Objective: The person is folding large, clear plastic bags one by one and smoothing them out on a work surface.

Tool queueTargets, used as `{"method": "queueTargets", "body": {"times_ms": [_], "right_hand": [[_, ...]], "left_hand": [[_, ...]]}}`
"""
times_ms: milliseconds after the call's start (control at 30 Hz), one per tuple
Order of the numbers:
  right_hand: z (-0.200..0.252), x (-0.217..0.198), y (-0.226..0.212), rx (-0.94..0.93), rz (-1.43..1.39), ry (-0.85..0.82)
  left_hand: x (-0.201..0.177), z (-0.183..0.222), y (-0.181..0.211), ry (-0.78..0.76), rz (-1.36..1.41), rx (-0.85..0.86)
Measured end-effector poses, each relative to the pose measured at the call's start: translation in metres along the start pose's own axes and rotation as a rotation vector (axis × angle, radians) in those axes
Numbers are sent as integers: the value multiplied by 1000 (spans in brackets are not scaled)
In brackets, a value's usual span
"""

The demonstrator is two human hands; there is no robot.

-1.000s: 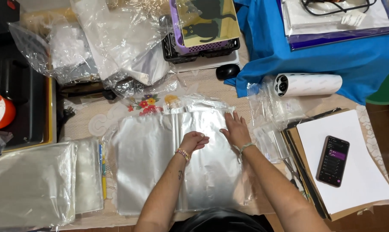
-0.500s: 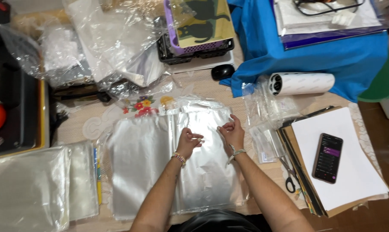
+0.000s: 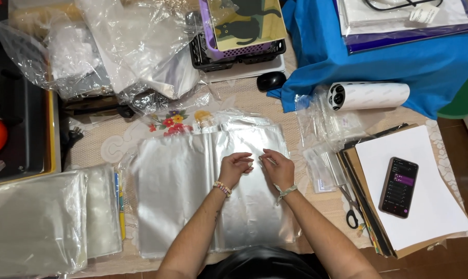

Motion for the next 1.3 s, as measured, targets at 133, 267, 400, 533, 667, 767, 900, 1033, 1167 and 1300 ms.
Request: {"method": "queueTargets", "body": {"times_ms": [133, 267, 400, 533, 667, 767, 900, 1033, 1167, 1300], "right_hand": [[0, -5, -16, 22, 18, -12], [-3, -8, -11, 25, 33, 22], [3, -7, -14, -20, 11, 50], [10, -5, -41, -199, 111, -33], [22, 2, -48, -418, 239, -45], [25, 0, -47, -459, 164, -47], [5, -9, -30, -255, 251, -176], [-31, -19, -33, 12, 414, -442], [-36, -1, -2, -21, 551, -616], [-19, 17, 30, -38, 510, -572]], "left_hand": [[-1, -6, 2, 42, 50, -21], [-1, 4, 12, 76, 95, -61], [1, 14, 35, 62, 0, -26], [9, 35, 63, 100, 100, -273], [2, 23, 42, 136, 25, -315], [-14, 0, -4, 172, -32, -302], [-22, 0, -14, 183, -72, -290], [-24, 11, -6, 236, -56, -239], [-18, 23, 13, 254, -24, -149], [-39, 4, -24, 264, -58, -97]]}}
Point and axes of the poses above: each hand's wrist, its own z-axis away from the middle knuckle, its own x-axis out of the palm, y = z × x, the point moved 5 cm from there along -z, towards the middle knuckle, and after that the axes turned 4 degrees about -x, right-handed, at the moved point
